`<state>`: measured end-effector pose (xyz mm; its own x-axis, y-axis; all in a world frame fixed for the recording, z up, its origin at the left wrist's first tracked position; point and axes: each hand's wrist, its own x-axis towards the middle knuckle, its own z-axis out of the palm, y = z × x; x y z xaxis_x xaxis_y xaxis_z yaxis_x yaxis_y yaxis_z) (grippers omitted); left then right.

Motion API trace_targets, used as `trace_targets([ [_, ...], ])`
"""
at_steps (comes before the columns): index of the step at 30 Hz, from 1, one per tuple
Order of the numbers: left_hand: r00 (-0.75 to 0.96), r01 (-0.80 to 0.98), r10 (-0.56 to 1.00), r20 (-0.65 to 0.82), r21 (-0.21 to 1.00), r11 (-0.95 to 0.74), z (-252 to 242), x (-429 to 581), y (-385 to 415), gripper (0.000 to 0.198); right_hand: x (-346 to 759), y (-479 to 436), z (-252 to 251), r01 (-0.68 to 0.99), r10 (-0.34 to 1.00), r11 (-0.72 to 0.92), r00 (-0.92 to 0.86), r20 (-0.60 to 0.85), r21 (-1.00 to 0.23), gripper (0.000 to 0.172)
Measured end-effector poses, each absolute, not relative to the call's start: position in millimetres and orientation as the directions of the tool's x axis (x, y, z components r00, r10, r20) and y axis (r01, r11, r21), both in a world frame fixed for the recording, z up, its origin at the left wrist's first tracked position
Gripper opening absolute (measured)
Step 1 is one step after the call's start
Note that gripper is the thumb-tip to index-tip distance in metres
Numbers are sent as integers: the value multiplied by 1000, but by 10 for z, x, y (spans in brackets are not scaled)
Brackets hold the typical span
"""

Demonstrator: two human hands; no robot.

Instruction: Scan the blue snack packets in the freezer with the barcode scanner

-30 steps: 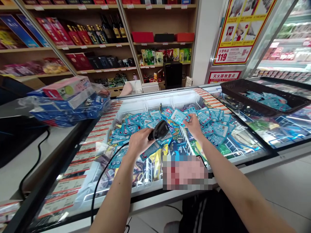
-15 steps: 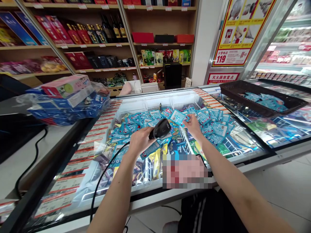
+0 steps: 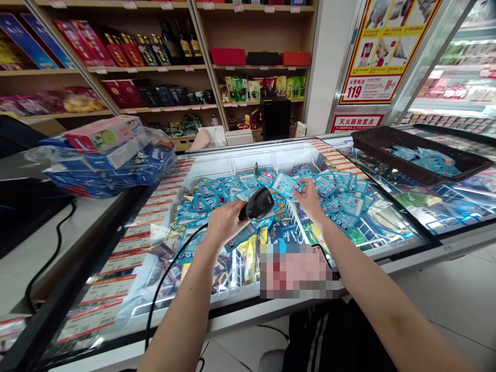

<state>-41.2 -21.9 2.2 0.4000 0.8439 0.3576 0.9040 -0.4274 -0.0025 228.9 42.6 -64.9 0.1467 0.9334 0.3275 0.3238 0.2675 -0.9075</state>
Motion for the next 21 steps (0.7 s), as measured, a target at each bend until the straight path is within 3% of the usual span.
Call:
trace_targets([
  [8,374,920,846,380,-35,-391,-19,-456,-195,32,2370,193,-401,721,806,329,123,579,-610,44],
  [18,323,944,838,439,-86,-319,-42,-509,-184,30,2519,162,-422,938,715,-68,283,640,-339,40],
  [21,310,948,834,457,-77,-310,-29,-520,-190,29,2467,133,-406,964,756,65,122,643,-259,37],
])
